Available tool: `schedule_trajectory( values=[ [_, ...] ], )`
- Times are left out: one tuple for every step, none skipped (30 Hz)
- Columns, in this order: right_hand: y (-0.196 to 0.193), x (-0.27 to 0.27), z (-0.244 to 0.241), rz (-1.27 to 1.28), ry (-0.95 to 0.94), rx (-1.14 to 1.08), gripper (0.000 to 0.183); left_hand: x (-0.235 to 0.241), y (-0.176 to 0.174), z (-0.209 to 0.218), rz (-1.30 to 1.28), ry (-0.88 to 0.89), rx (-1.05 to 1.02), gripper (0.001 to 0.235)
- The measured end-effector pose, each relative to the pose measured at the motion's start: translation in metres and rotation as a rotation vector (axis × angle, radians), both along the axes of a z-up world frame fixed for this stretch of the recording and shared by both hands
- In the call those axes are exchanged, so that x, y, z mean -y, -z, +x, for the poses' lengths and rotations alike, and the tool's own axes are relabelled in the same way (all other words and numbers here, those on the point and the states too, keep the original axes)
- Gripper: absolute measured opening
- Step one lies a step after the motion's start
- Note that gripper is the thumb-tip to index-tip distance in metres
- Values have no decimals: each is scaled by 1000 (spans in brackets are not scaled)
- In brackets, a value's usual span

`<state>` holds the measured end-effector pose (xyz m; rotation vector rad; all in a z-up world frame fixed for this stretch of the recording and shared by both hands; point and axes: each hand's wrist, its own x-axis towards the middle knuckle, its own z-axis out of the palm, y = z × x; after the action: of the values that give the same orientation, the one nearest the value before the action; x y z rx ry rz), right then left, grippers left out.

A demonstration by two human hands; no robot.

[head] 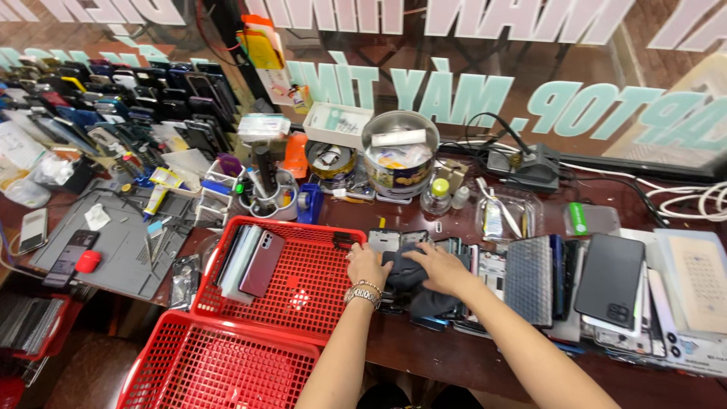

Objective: The person wipes the surfaces of several smartphones with a dark cloth and places them into a red basket. The person handles each phone individually, wiping the back and sides before stacking them in the basket.

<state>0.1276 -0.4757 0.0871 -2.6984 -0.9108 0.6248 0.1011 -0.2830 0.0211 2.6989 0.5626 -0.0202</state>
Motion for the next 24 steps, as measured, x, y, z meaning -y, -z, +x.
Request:
schedule_trajectory(
  values=[
    [4,6,2,110,10,39,84,5,-3,1,-12,-34,-6,77],
    [8,12,4,157,41,13,78,8,-5,1,-23,-72,-11,79],
    [10,18,10,205,71,-13,72,10,-5,1,-35,-110,-17,81],
    [11,22,16,252,97,-41,67,11,-5,1,-56,-127,-24,81],
    [10,27,22,318,120,-34,65,11,-5,1,-77,-144,-31,82],
    [8,35,29,385,144,-26,63,11,-3,3,-99,-160,-36,83],
    [6,42,36,451,167,-18,61,10,-1,5,-130,-183,-53,82],
    [3,47,42,467,245,-86,61,8,2,7,-158,-204,-70,82],
    [1,52,47,483,323,-154,61,5,4,8,-186,-226,-87,82],
    [-2,56,50,497,402,-222,61,3,6,9,-230,-224,-46,77],
    [-3,58,52,611,469,-266,61,0,7,10,-275,-222,-4,72],
    [-4,59,53,726,537,-309,62,-2,8,10,-318,-219,39,67],
    [-4,59,53,841,605,-352,63,-3,8,10,-320,-213,56,65],
    [-3,56,51,855,679,-375,64,-5,7,9,-321,-209,71,64],
    [-2,52,48,868,754,-398,65,-6,6,7,-321,-206,87,62],
    [0,47,45,881,831,-421,67,-7,5,6,-314,-220,79,61],
    [2,43,43,880,833,-436,66,-6,4,4,-307,-235,71,60],
    [3,40,41,879,837,-450,66,-5,4,4,-301,-247,63,58],
    [4,38,40,879,841,-464,66,-4,4,4,-306,-232,67,54],
    [4,36,39,874,822,-474,66,-3,5,5,-311,-216,72,51],
    [4,34,39,870,803,-484,66,-3,7,6,-316,-201,77,47],
    [4,33,39,866,783,-494,65,-4,10,7,-334,-186,87,44],
    [4,33,39,840,787,-513,66,-6,15,9,-352,-171,98,42],
    [4,32,40,814,789,-531,66,-8,20,11,-371,-157,109,40]
  ],
)
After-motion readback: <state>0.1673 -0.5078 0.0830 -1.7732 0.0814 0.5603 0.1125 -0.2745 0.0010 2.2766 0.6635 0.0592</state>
